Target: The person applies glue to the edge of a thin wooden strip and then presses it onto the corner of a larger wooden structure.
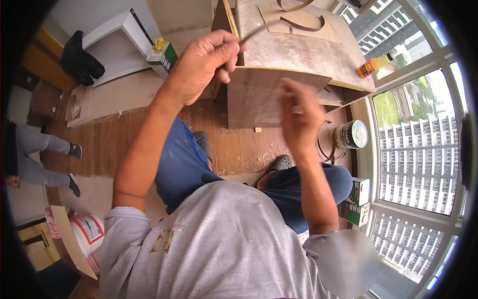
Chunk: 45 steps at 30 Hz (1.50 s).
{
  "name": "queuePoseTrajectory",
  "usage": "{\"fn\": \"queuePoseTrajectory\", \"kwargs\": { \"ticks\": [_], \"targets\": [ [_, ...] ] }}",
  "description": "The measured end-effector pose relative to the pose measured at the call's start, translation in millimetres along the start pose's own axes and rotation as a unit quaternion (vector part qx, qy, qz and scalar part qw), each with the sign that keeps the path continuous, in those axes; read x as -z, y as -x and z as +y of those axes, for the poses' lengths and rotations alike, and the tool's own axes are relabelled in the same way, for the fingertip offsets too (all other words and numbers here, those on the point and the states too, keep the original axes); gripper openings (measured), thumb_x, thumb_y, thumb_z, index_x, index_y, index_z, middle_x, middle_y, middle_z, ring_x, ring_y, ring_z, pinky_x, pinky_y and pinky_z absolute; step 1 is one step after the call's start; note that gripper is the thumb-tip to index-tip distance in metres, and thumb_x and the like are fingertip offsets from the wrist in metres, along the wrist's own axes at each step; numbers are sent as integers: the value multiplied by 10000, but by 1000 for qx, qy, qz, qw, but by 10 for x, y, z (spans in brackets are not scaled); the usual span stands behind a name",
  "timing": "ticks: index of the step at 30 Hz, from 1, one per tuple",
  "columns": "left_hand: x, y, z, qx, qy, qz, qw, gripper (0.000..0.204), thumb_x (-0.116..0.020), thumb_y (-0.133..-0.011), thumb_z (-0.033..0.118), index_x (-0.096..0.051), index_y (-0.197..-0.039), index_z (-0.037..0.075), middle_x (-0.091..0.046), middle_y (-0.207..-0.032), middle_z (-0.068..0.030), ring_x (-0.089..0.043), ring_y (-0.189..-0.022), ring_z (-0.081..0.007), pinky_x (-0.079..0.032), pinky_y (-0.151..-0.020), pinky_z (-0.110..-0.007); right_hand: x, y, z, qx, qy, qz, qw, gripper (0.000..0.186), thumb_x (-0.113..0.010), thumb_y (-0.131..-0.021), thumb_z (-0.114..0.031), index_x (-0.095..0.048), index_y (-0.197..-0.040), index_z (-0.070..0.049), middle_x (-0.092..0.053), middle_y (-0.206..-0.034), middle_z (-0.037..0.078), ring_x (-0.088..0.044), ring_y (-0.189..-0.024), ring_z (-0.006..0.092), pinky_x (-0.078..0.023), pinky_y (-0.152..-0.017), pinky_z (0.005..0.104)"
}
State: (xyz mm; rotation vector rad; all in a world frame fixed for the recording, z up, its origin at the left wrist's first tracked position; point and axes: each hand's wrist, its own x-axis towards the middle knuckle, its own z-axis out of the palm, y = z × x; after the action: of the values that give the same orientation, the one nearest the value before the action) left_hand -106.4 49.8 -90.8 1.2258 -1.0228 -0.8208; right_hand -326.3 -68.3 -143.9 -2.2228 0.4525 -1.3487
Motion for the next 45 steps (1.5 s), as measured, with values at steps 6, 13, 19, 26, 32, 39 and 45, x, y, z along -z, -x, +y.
{"fn": "queuePoseTrajectory", "kwargs": {
  "ticks": [6, 13, 19, 26, 32, 39, 45],
  "targets": [
    [-262, -181, -15, 49, -163, -144, 975, 270, -626, -1098, 279, -726, -1147, 33, -624, -806, 33, -557, -706, -59, -478, -657, -221, 803, -742, 189, 230, 199, -66, 950, 301, -796, -885, -137, -777, -1184, -109, -724, -1216, 121, -666, -1102, 345, -456, -1043, 511],
    [-320, -532, 109, -32, -174, -128, 976, 312, -667, -1082, 321, -740, -1160, 28, -633, -811, 43, -560, -704, -24, -490, -645, -191, 942, -956, 613, 53, -48, -255, 964, 166, -741, -1010, -165, -765, -1104, -29, -675, -1006, 104, -647, -933, 249, -505, -875, 370],
    [-307, -743, 225, -38, -166, -117, 978, 312, -661, -1085, 317, -726, -1151, 19, -636, -861, 25, -568, -758, -35, -496, -702, -192, 947, -1061, 634, -27, -10, -33, 999, 190, -757, -998, -181, -755, -1047, 3, -723, -1050, 139, -718, -894, 269, -556, -835, 371],
    [44, -530, -156, -56, -129, 74, 987, 289, -634, -1102, 270, -712, -1176, 3, -619, -874, 16, -559, -779, -70, -489, -738, -233, 467, -723, 1483, -41, 73, -225, 971, 194, -742, -924, -119, -810, -1103, -88, -736, -1090, 150, -698, -1032, 342, -549, -913, 433],
    [374, -276, -587, -15, -77, 134, 988, 290, -618, -1112, 267, -705, -1201, 5, -616, -873, 21, -559, -776, -63, -503, -738, -237, 186, -561, 1647, 95, 211, -253, 940, 202, -728, -925, -159, -794, -1113, -128, -714, -1083, 88, -643, -1133, 314, -483, -991, 490],
    [449, -181, -635, -35, -54, 143, 988, 292, -615, -1113, 270, -702, -1216, 11, -624, -878, 28, -556, -769, -57, -501, -743, -234, 236, -685, 1545, 69, 70, -156, 983, 77, -736, -879, -17, -748, -935, -69, -733, -965, 112, -700, -935, 375, -545, -854, 450],
    [373, -230, -415, -26, -105, 95, 990, 293, -632, -1103, 284, -727, -1171, 15, -628, -886, 32, -544, -747, -53, -480, -713, -218, 847, -964, 1631, -98, 276, 16, 956, 260, -691, -1058, -254, -758, -1034, -3, -761, -876, 114, -700, -789, 224, -524, -744, 350]
  ]
}}
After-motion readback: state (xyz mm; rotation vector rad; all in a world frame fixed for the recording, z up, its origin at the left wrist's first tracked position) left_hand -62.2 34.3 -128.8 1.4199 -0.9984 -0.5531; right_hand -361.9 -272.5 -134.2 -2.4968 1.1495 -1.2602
